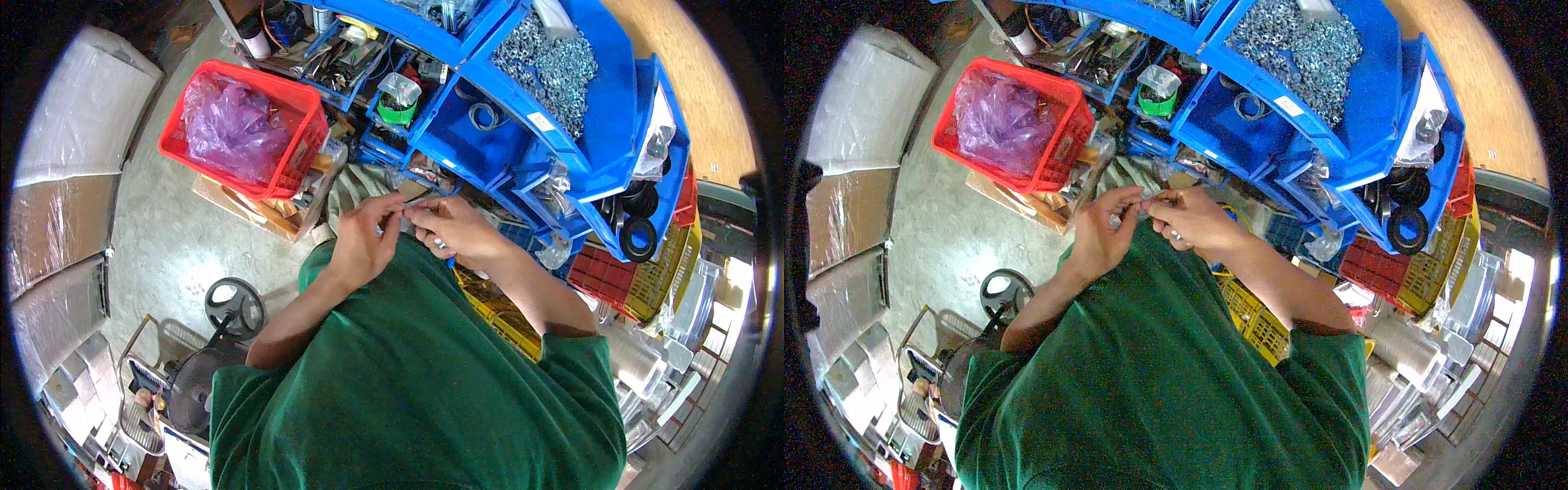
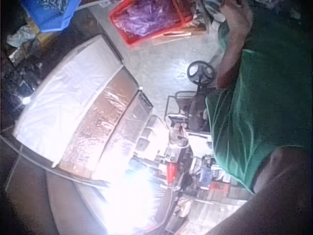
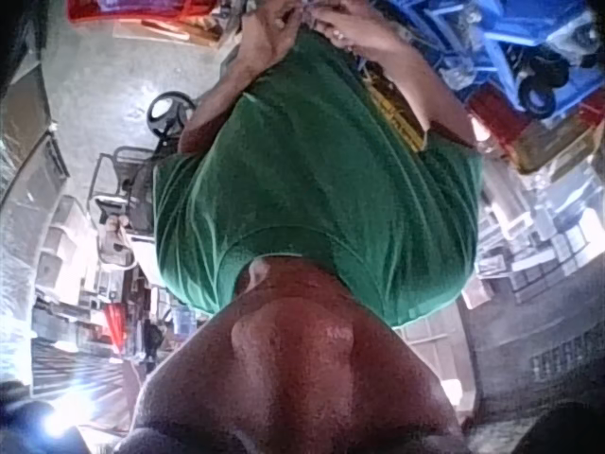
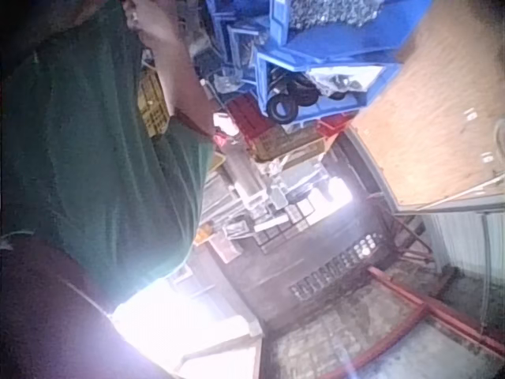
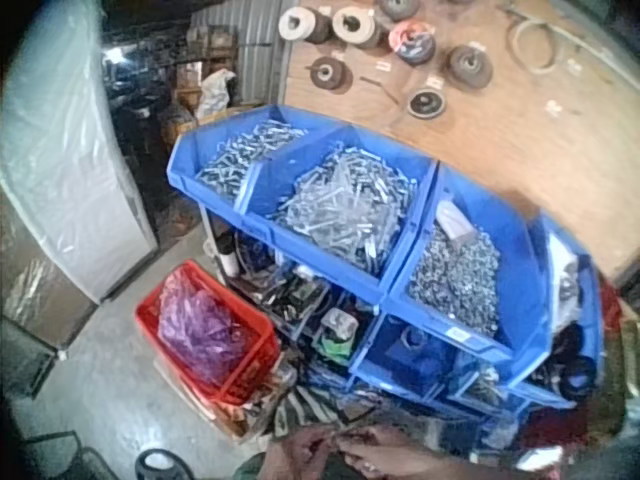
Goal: The person repeatedly picks small metal fasteners from blue bins, places them into small clear plastic bags, and returns the bags to the bins. The person handles fasteners and bags by hand throughout the clip.
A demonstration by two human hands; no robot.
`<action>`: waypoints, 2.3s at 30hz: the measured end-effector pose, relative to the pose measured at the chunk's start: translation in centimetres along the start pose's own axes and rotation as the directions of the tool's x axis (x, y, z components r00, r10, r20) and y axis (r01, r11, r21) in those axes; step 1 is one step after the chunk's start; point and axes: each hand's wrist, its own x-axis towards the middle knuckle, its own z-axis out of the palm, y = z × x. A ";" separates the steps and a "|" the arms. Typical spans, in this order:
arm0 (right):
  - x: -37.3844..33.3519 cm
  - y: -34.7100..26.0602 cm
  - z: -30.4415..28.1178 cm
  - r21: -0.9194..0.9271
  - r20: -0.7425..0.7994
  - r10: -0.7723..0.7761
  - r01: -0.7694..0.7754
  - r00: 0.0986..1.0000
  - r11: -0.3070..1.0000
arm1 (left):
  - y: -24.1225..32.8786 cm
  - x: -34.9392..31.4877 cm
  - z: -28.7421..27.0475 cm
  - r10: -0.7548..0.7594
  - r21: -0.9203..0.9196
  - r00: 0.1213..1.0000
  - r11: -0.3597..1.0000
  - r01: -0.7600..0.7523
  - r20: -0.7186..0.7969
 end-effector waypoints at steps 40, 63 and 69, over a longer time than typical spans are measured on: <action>1.4 -6.5 -3.0 -0.508 0.417 -0.813 0.846 0.405 0.161 | 10.0 5.2 -7.2 0.065 -0.063 0.998 0.996 -0.063 0.025; -4.8 -11.2 -1.3 -0.530 0.077 -0.982 0.841 0.175 0.108 | 10.0 9.2 -7.2 0.332 -0.286 0.933 0.889 -0.358 -0.137; -4.1 -10.6 -0.5 -0.447 -0.082 -0.978 0.870 0.191 0.208 | 9.3 10.1 -7.0 0.397 -0.337 0.907 0.842 -0.421 -0.140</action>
